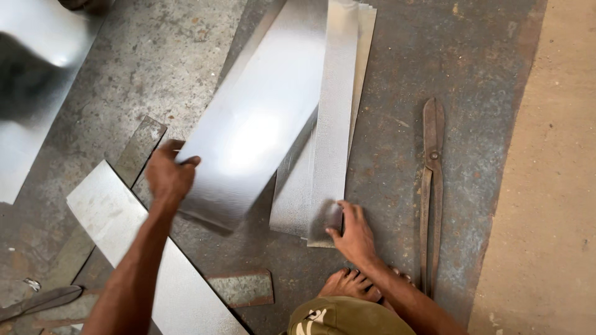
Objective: The person stands on a concrete floor cutting thin metal sheets into long strips using large hand snips. They align each sheet, make repeated snips along its length, and stack the finished strips in piles beside the work area.
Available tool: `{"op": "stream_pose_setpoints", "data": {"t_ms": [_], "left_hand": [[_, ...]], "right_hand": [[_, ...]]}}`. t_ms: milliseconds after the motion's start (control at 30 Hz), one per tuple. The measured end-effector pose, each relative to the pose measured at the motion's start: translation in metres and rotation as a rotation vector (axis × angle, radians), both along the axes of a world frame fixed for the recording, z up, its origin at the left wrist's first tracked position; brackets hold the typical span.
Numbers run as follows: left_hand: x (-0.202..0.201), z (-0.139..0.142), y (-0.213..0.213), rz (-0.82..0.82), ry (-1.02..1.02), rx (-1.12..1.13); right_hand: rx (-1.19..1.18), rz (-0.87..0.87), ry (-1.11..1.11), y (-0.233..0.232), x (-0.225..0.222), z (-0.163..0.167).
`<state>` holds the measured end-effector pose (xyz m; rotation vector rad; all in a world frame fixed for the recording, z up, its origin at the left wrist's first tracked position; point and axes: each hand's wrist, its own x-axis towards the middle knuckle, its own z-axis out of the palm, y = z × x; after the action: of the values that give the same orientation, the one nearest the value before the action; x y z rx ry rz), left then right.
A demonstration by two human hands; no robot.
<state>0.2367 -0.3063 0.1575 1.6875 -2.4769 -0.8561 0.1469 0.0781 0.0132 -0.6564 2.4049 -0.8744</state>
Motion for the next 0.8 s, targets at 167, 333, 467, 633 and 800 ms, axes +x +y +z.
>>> {"op": "stream_pose_setpoints", "data": {"t_ms": [167, 333, 467, 633, 800], "left_hand": [[0.035, 0.023, -0.018, -0.111, 0.118, -0.160], [0.067, -0.047, -0.018, 0.316, 0.367, 0.384], [0.077, -0.129, 0.044, 0.350, 0.430, 0.521], [0.063, -0.176, 0.137, 0.491, 0.251, 0.649], [0.050, -0.162, 0.179, 0.460, 0.491, 0.819]], "right_hand": [[0.078, 0.082, 0.074, -0.008, 0.007, 0.009], [-0.151, -0.075, 0.121, -0.002, -0.007, -0.002], [-0.402, -0.331, -0.591, 0.000, -0.017, -0.014], [-0.289, -0.331, -0.939, -0.002, -0.026, -0.016], [-0.327, -0.241, -0.847, -0.011, -0.045, 0.006]]}}
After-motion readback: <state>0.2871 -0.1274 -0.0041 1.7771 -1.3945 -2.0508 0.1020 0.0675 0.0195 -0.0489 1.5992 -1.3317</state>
